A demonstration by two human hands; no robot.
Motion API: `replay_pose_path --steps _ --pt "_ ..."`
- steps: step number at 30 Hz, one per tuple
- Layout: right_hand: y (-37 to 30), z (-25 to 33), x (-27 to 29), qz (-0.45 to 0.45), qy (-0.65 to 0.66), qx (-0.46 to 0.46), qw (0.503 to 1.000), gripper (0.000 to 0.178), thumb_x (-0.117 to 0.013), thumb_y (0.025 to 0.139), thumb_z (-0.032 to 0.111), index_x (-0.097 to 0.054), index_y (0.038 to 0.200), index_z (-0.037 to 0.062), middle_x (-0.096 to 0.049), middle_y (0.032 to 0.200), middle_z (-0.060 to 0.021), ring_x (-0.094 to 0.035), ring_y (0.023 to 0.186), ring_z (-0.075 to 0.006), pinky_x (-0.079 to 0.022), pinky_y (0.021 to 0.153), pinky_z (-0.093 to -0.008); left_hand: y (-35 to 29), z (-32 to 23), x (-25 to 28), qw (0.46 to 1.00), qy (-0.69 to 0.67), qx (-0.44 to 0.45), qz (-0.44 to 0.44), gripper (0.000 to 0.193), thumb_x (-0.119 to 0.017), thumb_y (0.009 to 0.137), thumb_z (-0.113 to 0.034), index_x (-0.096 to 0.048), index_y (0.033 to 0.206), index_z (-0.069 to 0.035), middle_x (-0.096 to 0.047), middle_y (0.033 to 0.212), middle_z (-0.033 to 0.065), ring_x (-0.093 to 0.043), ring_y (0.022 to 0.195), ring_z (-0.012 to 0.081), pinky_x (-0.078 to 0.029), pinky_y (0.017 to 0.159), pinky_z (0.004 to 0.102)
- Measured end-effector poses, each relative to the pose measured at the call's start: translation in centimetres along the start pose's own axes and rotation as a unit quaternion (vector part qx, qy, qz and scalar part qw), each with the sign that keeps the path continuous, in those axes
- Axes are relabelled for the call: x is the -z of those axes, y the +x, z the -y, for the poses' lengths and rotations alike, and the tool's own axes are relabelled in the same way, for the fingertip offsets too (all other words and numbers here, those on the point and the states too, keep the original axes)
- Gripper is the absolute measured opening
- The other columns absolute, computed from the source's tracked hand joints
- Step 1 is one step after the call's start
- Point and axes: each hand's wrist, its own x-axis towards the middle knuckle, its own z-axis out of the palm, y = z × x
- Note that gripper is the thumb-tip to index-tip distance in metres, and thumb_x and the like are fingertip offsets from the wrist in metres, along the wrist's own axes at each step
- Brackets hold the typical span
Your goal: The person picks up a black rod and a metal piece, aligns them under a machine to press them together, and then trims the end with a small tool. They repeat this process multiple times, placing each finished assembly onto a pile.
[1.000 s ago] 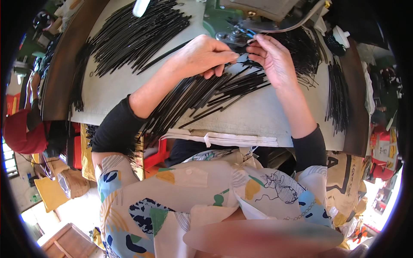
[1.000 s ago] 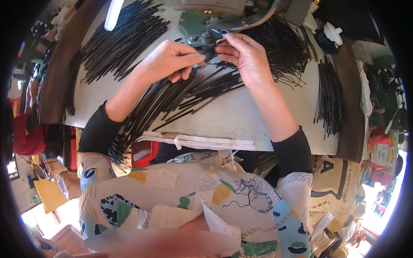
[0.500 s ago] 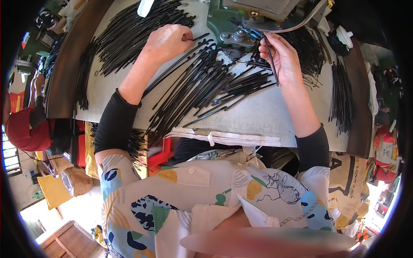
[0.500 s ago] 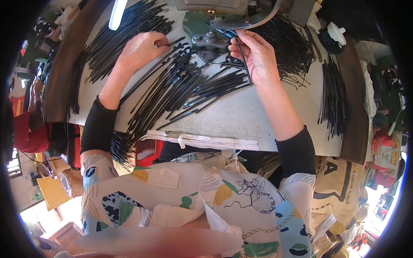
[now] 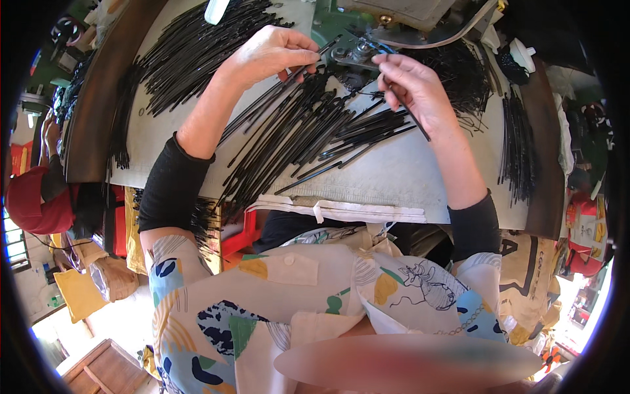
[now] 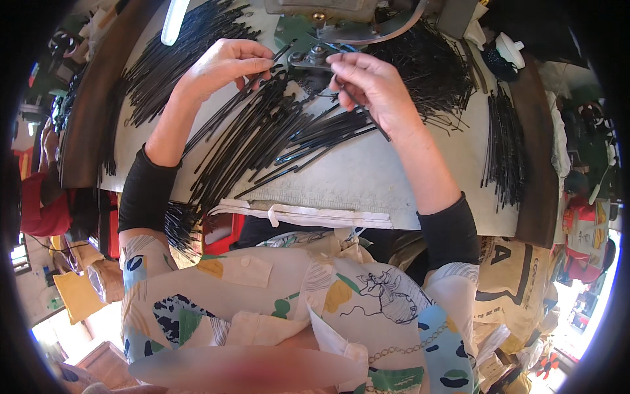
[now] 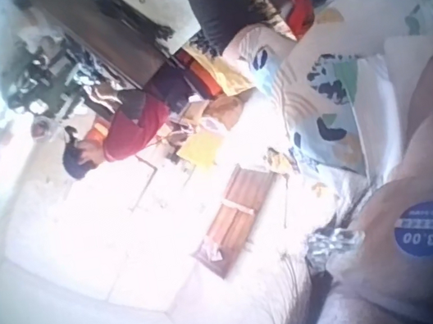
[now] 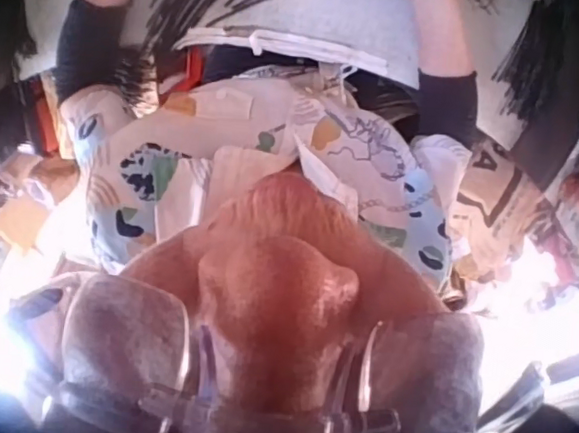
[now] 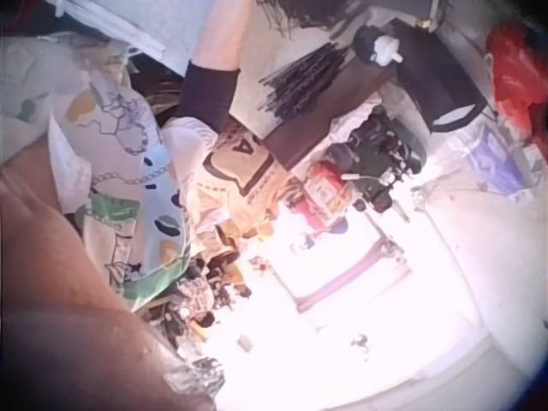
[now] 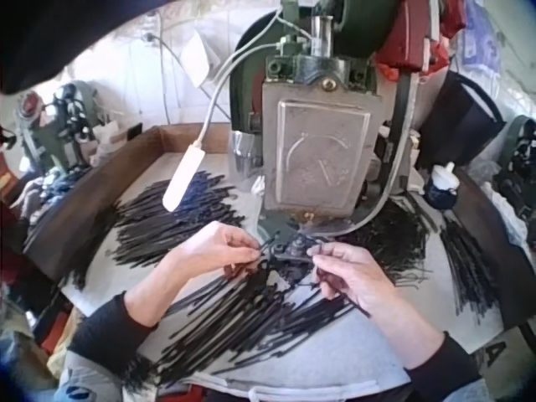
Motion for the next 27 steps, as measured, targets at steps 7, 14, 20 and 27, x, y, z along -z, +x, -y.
replay_pose_path --steps 7,14,20,27 --pt "-1.1 0.7 -1.2 0.054 -0.154 0.012 0.987 0.029 -0.058 0.084 0.017 -0.056 0.106 -0.0015 -0.059 0.070 -0.0060 -0.053 0.049 -0.0071 -0.042 0.045 -0.0189 0.2 -0.8 -1.2 0.995 -0.094 0.021 0.032 0.030 -0.060 0.082 -0.027 -0.062 0.098 -0.003 -0.064 0.076 0.0029 -0.058 0.061 0.0080 -0.043 0.049 0.0201" --pt "-1.0 0.6 -1.3 0.055 -0.169 0.021 0.984 0.028 -0.057 0.084 0.015 -0.056 0.105 -0.0029 -0.059 0.070 -0.0064 -0.053 0.047 -0.0072 -0.042 0.042 -0.0192 0.1 -1.0 -1.9 0.991 -0.124 0.019 0.049 0.029 -0.060 0.083 -0.028 -0.062 0.099 -0.003 -0.064 0.076 0.0024 -0.058 0.061 0.0077 -0.043 0.048 0.0188" --pt "-1.4 0.8 -1.4 0.042 -0.167 0.021 0.985 0.029 -0.058 0.084 0.015 -0.056 0.106 -0.0032 -0.059 0.070 -0.0069 -0.052 0.046 -0.0072 -0.041 0.042 -0.0190 0.1 -1.3 -2.1 0.993 -0.113 0.004 0.028 0.028 -0.060 0.083 -0.026 -0.062 0.099 -0.003 -0.064 0.076 0.0019 -0.058 0.061 0.0074 -0.043 0.048 0.0179" --pt "-1.4 0.7 -1.3 0.043 -0.138 0.015 0.989 0.030 -0.058 0.084 0.016 -0.055 0.106 -0.0038 -0.059 0.070 -0.0072 -0.052 0.046 -0.0072 -0.042 0.041 -0.0187 0.3 -1.1 -2.2 0.991 -0.126 0.005 0.035 0.027 -0.060 0.084 -0.026 -0.063 0.099 -0.004 -0.064 0.076 0.0015 -0.058 0.061 0.0072 -0.043 0.048 0.0178"
